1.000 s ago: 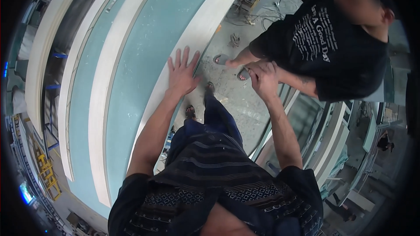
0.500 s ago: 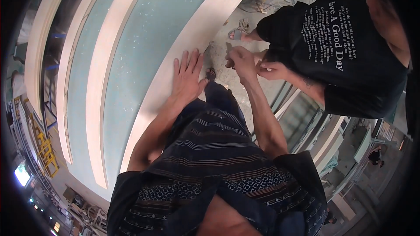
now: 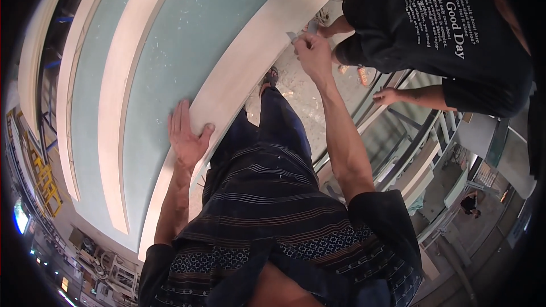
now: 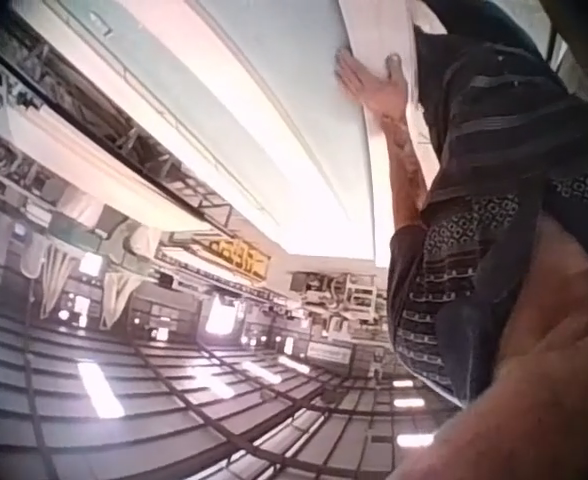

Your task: Feeding and organizing wooden panels on a factory production line machine.

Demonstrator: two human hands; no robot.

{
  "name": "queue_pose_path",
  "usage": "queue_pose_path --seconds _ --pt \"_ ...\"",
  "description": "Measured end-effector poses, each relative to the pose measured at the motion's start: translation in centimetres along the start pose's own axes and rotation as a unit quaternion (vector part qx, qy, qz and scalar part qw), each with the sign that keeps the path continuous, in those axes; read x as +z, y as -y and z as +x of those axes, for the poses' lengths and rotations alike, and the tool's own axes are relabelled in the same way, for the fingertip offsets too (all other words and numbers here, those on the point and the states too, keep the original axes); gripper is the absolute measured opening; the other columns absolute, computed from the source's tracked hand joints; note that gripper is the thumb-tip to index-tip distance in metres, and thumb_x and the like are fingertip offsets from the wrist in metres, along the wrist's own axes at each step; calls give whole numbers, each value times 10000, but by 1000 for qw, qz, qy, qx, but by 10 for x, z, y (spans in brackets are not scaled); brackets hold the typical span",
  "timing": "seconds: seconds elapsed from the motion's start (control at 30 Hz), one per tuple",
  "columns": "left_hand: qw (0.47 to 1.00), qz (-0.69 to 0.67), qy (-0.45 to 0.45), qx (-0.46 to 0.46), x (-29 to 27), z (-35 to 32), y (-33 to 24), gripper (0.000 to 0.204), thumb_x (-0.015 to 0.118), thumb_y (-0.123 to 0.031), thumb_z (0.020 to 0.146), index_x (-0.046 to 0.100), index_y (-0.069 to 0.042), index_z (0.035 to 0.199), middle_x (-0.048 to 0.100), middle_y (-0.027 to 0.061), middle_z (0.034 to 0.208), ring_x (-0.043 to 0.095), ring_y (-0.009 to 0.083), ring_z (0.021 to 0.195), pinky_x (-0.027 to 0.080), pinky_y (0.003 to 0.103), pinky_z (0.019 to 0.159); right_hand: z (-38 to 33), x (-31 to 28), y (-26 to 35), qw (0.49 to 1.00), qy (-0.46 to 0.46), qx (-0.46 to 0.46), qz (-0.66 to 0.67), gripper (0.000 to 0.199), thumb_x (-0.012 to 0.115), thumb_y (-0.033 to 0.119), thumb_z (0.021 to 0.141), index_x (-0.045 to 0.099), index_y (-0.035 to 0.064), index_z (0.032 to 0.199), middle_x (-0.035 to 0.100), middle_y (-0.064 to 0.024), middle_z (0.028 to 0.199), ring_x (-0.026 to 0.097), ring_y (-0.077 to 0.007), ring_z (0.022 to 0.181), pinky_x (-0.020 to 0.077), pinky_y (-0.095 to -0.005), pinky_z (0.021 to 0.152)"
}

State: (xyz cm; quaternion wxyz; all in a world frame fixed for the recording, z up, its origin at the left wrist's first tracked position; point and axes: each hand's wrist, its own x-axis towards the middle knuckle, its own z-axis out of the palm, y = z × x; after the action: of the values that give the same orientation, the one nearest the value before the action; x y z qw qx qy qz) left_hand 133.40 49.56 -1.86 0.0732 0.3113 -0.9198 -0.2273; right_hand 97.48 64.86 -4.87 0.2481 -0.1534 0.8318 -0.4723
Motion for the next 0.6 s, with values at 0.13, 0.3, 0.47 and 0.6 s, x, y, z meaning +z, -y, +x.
queue_pose_path --seconds 0.13,0.3,0.47,0.6 --pt "998 -28 -45 19 4 6 2 789 760 -421 870 488 7 1474 560 226 1444 544 440 1303 419 539 1106 -14 9 3 1000 -1 -2 9 208 655 150 921 733 -41 896 661 -66 657 584 -111 594 470 -308 575" --pt "999 -26 -43 12 4 4 1 789 750 -460 877 502 2 1467 558 224 1446 534 431 1316 429 526 1094 -24 11 8 999 -4 17 29 195 666 144 925 729 -34 879 631 -22 645 558 -99 579 459 -289 557" --pt "999 -20 -39 7 4 4 2 789 729 -492 889 505 -6 1468 560 221 1445 524 426 1329 428 526 1096 -31 17 4 994 30 53 92 195 669 146 933 731 -20 852 622 -6 643 561 -76 582 454 -262 537" --pt "998 -25 -47 14 5 5 1 790 712 -522 901 509 -3 1462 562 219 1441 530 425 1323 431 525 1091 -16 5 3 995 20 55 78 163 650 107 943 722 -36 911 646 -35 695 593 -96 590 501 -256 555"
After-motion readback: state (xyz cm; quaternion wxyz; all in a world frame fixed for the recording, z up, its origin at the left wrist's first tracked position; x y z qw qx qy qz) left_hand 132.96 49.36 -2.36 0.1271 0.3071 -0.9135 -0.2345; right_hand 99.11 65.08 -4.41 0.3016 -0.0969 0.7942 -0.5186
